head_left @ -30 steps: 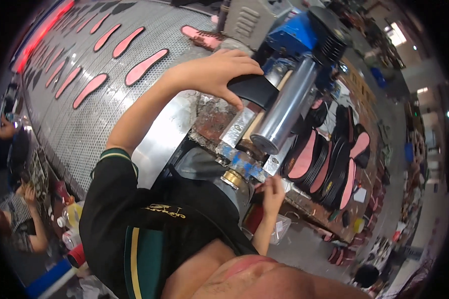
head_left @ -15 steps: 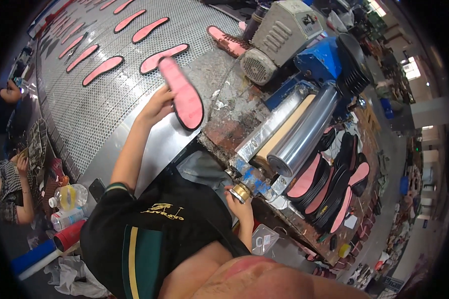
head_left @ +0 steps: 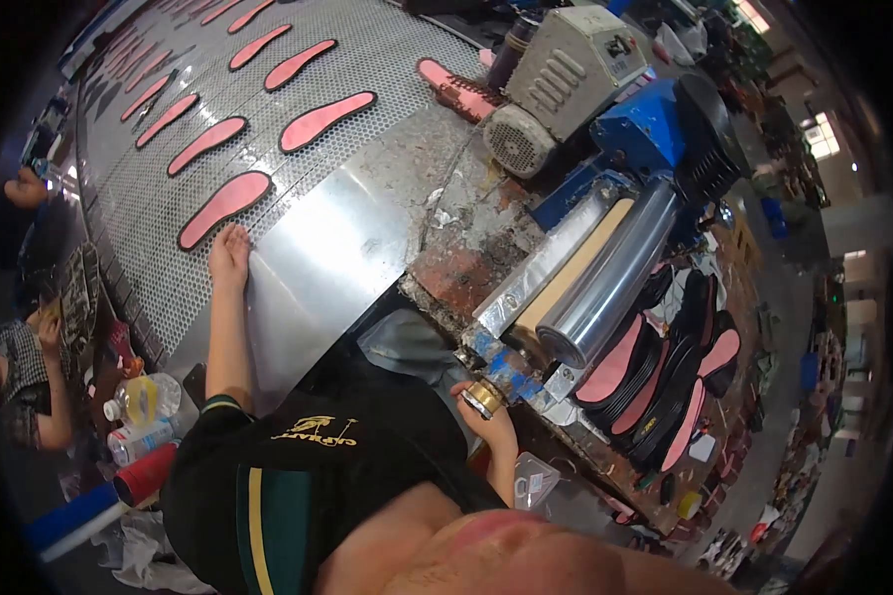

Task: Processing shoe insoles using a roller machine and placing them on a conveyor belt.

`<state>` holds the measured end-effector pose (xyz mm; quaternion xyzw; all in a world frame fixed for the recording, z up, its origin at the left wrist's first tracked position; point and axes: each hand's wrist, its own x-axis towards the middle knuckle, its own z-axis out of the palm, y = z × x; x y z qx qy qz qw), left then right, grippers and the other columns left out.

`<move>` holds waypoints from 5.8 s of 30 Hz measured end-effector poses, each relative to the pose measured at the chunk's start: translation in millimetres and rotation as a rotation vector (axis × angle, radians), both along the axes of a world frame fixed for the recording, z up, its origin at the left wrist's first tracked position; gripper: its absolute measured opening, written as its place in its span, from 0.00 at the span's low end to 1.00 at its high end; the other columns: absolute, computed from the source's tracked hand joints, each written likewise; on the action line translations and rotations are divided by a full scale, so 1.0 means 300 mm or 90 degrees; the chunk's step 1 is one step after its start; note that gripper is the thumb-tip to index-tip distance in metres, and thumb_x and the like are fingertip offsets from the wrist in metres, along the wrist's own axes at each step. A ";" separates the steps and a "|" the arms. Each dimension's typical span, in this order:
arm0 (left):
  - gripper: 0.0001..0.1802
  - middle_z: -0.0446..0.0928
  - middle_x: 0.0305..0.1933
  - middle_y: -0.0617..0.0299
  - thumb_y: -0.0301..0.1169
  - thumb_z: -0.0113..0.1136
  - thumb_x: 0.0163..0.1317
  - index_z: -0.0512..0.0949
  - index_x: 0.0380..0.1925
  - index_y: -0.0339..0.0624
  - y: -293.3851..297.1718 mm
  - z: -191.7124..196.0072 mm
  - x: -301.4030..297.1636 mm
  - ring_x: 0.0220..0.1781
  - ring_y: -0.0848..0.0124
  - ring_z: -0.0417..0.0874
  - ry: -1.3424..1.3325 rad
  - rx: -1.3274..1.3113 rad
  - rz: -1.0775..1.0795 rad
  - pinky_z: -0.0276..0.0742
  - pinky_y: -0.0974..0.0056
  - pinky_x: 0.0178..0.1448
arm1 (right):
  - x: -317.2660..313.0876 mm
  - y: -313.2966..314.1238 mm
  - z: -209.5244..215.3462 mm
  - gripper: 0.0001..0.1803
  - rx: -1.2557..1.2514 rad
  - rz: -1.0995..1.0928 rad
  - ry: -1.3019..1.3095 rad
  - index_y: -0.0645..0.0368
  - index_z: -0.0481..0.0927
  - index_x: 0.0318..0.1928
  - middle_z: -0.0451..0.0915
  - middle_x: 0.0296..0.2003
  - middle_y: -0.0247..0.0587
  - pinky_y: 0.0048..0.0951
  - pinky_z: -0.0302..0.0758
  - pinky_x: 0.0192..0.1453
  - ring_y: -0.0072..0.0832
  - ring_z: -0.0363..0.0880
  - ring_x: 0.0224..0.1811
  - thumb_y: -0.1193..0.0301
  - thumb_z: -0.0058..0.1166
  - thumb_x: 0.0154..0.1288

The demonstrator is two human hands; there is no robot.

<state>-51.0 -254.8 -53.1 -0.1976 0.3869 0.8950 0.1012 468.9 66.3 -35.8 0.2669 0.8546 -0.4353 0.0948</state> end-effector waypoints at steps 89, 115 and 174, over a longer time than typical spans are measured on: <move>0.24 0.76 0.38 0.59 0.51 0.56 0.60 0.76 0.47 0.44 0.397 0.209 -0.356 0.34 0.65 0.77 0.051 -0.649 -0.499 0.73 0.59 0.36 | -0.041 0.182 0.541 0.08 0.111 -0.472 0.353 0.64 0.80 0.41 0.78 0.24 0.32 0.19 0.70 0.27 0.15 0.75 0.24 0.73 0.51 0.70; 0.21 0.74 0.23 0.50 0.43 0.50 0.69 0.73 0.24 0.39 0.861 0.163 0.282 0.24 0.57 0.76 0.793 -0.850 -0.390 0.68 0.56 0.31 | 0.320 0.333 0.692 0.10 0.689 -0.740 0.270 0.62 0.79 0.44 0.81 0.37 0.46 0.37 0.77 0.44 0.42 0.81 0.39 0.73 0.55 0.63; 0.41 0.72 0.56 0.55 0.45 0.73 0.45 0.70 0.60 0.45 1.063 0.926 0.294 0.59 0.57 0.71 1.387 -0.627 -0.622 0.66 0.57 0.65 | 0.086 -0.195 -0.124 0.09 0.086 -0.478 0.192 0.63 0.78 0.25 0.76 0.19 0.48 0.37 0.72 0.30 0.41 0.78 0.23 0.77 0.43 0.57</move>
